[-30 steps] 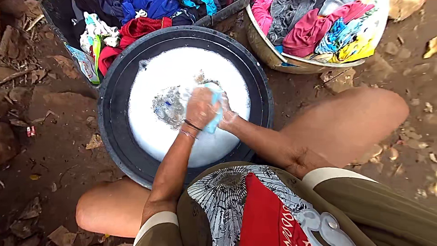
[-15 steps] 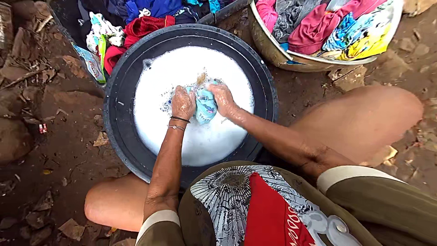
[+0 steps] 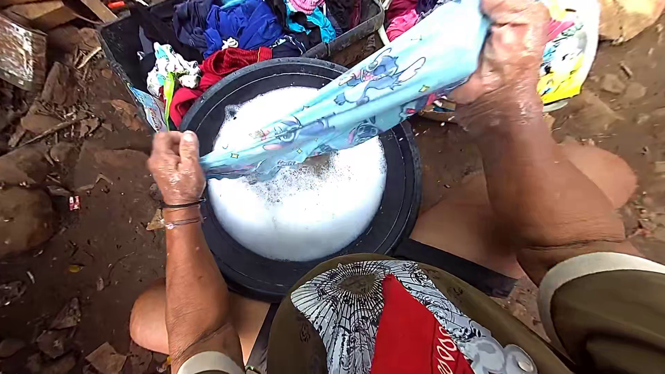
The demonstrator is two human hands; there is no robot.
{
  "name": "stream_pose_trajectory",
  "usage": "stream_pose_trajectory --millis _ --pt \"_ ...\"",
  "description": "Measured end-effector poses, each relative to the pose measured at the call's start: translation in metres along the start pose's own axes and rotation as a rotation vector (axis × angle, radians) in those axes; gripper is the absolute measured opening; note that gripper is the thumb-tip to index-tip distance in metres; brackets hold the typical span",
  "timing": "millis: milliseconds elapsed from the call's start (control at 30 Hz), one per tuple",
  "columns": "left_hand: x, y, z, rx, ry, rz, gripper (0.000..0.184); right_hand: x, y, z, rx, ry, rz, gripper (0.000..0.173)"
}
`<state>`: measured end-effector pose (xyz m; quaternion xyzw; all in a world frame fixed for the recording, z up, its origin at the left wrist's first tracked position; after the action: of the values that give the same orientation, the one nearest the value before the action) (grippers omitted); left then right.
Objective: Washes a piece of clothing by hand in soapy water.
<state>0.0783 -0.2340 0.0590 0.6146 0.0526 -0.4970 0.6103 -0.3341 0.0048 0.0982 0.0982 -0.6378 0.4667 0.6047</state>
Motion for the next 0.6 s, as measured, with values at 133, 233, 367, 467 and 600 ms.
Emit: stream_pose_trajectory --millis 133,233,367,467,600 --pt "0.005 0.026 0.0 -0.219 0.047 -0.047 0.027 -0.002 0.001 0.003 -0.035 0.045 -0.067 0.031" --pt "0.027 -0.033 0.008 0.121 0.304 0.181 0.045 -0.059 0.0 -0.007 -0.114 -0.106 -0.573 0.024" --pt "0.036 -0.16 -0.012 0.529 0.224 0.234 0.063 -0.188 -0.048 -0.064 0.475 -0.346 -1.267 0.04" --pt "0.036 -0.22 -0.043 0.614 0.163 0.344 0.078 -0.258 -0.058 -0.107 0.734 -0.308 -1.47 0.045" --pt "0.051 -0.246 -0.07 0.653 0.197 0.449 0.075 -0.298 -0.043 -0.138 0.841 -0.449 -1.542 0.045"
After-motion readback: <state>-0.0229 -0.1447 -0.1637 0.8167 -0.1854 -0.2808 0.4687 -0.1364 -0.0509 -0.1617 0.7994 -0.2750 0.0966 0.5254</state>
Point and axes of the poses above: each hand's wrist, its own z-axis towards the middle knuckle, its own y-axis out of the back of the hand, x = y × z, the point moved 10 cm from there along z, towards the middle knuckle, and after that the axes turned 5 degrees about x, right-handed, at the moved point
